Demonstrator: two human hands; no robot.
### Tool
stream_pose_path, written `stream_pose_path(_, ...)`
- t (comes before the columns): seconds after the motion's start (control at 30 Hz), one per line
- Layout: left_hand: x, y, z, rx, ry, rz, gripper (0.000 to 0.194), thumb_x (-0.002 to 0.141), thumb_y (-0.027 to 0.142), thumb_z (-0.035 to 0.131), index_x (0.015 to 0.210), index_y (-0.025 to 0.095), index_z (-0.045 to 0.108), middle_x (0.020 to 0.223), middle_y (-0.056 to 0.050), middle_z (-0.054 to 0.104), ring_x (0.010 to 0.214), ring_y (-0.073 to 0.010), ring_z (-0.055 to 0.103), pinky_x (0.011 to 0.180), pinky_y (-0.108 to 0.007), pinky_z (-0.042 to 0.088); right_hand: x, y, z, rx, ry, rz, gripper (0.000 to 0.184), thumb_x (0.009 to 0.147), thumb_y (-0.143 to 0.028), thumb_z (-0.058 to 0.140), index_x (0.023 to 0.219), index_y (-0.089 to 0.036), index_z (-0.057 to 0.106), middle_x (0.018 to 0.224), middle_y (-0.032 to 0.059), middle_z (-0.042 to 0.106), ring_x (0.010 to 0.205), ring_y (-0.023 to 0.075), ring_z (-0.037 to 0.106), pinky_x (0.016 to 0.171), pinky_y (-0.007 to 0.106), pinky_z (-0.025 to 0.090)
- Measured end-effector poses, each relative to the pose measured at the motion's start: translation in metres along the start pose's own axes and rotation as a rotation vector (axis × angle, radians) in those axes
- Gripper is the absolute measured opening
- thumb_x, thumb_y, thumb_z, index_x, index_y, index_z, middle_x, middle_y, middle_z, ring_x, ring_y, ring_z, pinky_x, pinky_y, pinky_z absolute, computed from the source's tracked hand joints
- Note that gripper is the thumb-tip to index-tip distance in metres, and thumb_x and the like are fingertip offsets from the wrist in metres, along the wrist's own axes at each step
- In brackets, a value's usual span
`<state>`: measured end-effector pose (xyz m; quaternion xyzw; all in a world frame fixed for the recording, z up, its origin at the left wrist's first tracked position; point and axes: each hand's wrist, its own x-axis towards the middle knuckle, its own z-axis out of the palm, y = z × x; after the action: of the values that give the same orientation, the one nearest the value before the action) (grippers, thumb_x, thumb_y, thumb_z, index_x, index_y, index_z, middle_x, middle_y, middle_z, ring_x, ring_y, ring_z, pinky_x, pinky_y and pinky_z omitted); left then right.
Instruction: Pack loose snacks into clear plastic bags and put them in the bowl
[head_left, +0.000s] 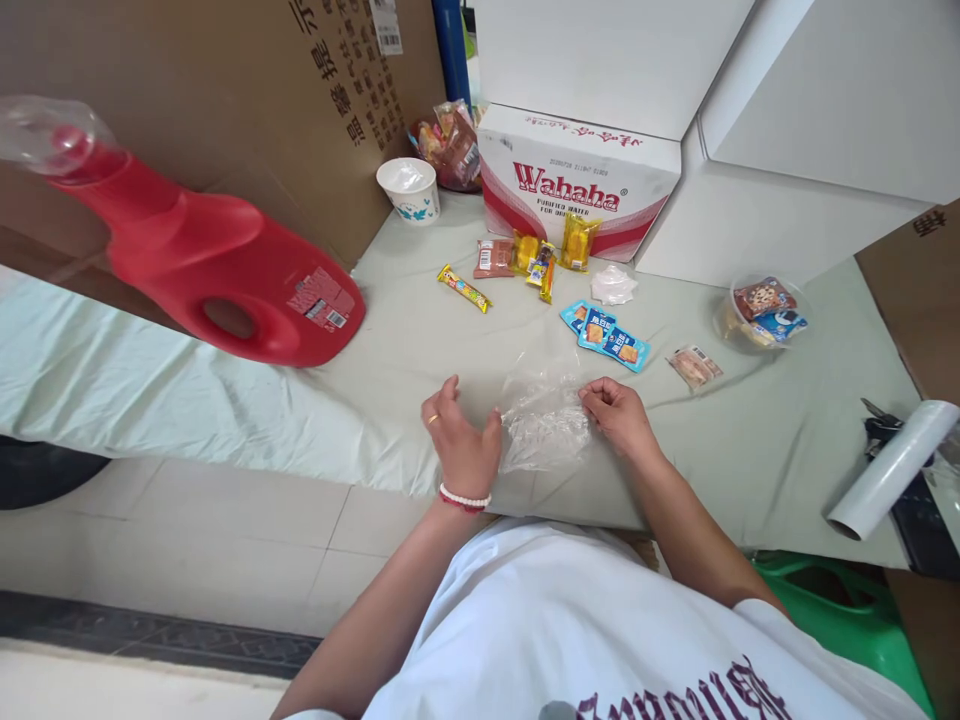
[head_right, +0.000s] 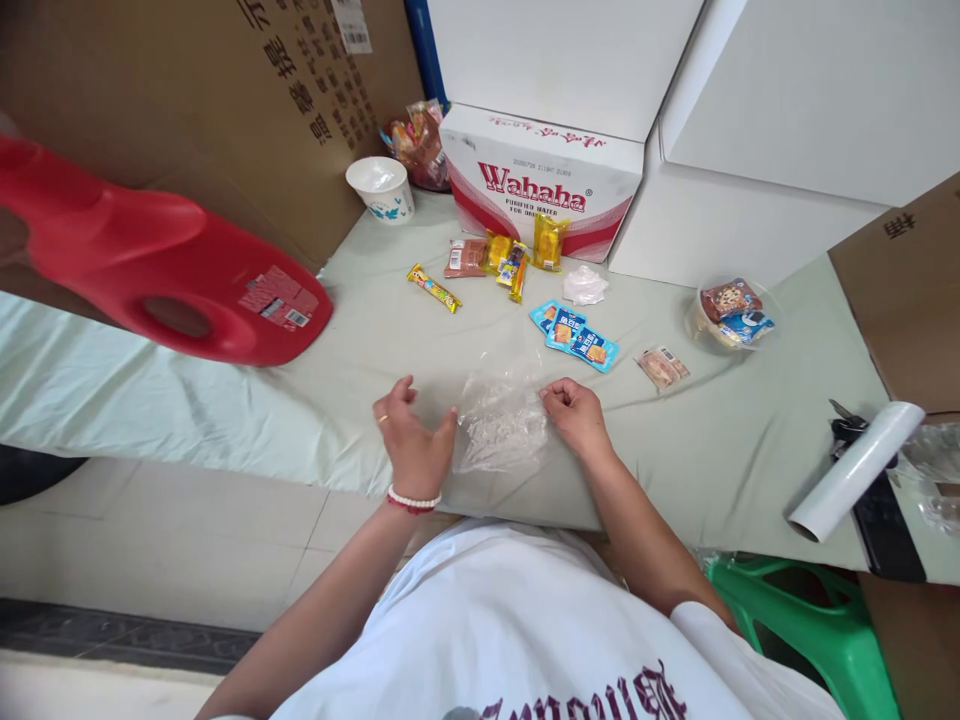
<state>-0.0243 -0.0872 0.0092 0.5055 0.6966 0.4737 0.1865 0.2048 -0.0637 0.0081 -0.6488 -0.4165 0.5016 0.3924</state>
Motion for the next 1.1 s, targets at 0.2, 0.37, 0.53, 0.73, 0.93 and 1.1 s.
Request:
stream_pose_path(0.2,-0.032,0.015,-0.006,-0.095,-0.499,0.72,0.037,0.079,0.051,0.074,0.105,0.025,0.065,0.111,-0.011,0.063,0.116,-0.0314,0.056,0.107,-0.051,0.041,-0.006,-0.006,0.004,0.031,0.007,0.009,0.032,0.073,-0.051,0.076,0.073,-0.023,0.062,0.055,-0.0034,0.056,0.047,0.0118,0.044,0.044,0.026,0.033)
stream_pose_path(0.37,-0.047,0.004,0.015,0.142,-0.667,0.759,0.027,0.092,0.037,0.065,0.115,0.026,0.068,0.114,-0.011,0.066,0.115,-0.0304,0.054,0.099,-0.05,0.039,-0.007,-0.009,0.003,0.099,0.005,0.018,0.036,0.069,-0.053,0.08,0.073,-0.022,0.062,0.056,-0.0034,0.057,0.046,0.0103,0.044,0.041,0.024,0.034)
stream_pose_path(0.53,-0.045,-0.007,0.025,0.114,-0.721,0.613,0.023,0.099,0.022,0.049,0.095,0.022,0.071,0.088,-0.007,0.067,0.091,-0.0226,0.056,0.086,-0.04,0.044,-0.014,-0.01,-0.002,0.218,-0.001,0.047,0.042,0.066,-0.054,0.082,0.08,-0.02,0.064,0.065,-0.0026,0.062,0.048,0.0089,0.049,0.041,0.021,0.038)
stream_pose_path(0.73,-0.042,0.0,0.021,0.15,-0.808,0.53,0.032,0.088,0.046,0.069,0.111,0.022,0.068,0.104,-0.008,0.066,0.1,-0.0268,0.058,0.088,-0.044,0.043,-0.03,-0.008,-0.018,0.276,0.05,0.105,0.053,0.064,-0.057,0.083,0.098,-0.021,0.063,0.088,0.0016,0.07,0.055,0.0096,0.057,0.049,0.024,0.047)
stream_pose_path(0.93,-0.044,0.0,0.021,0.212,-0.843,0.537,0.037,0.085,0.034,0.073,0.119,0.024,0.064,0.113,-0.008,0.063,0.109,-0.0277,0.057,0.091,-0.045,0.041,-0.057,0.007,-0.039,-0.165,-0.014,0.092,0.044,0.081,-0.062,0.066,0.071,-0.02,0.062,0.057,-0.003,0.054,0.048,0.0104,0.04,0.046,0.026,0.03)
stream_pose_path(1.1,-0.042,-0.002,0.022,0.211,-0.856,0.559,0.034,0.086,0.031,0.07,0.118,0.023,0.064,0.115,-0.009,0.063,0.112,-0.0283,0.057,0.092,-0.045,0.041,-0.07,0.019,-0.026,-0.425,-0.215,0.099,0.033,0.076,-0.049,0.067,0.063,-0.019,0.063,0.057,-0.0027,0.052,0.055,0.0117,0.041,0.053,0.026,0.029)
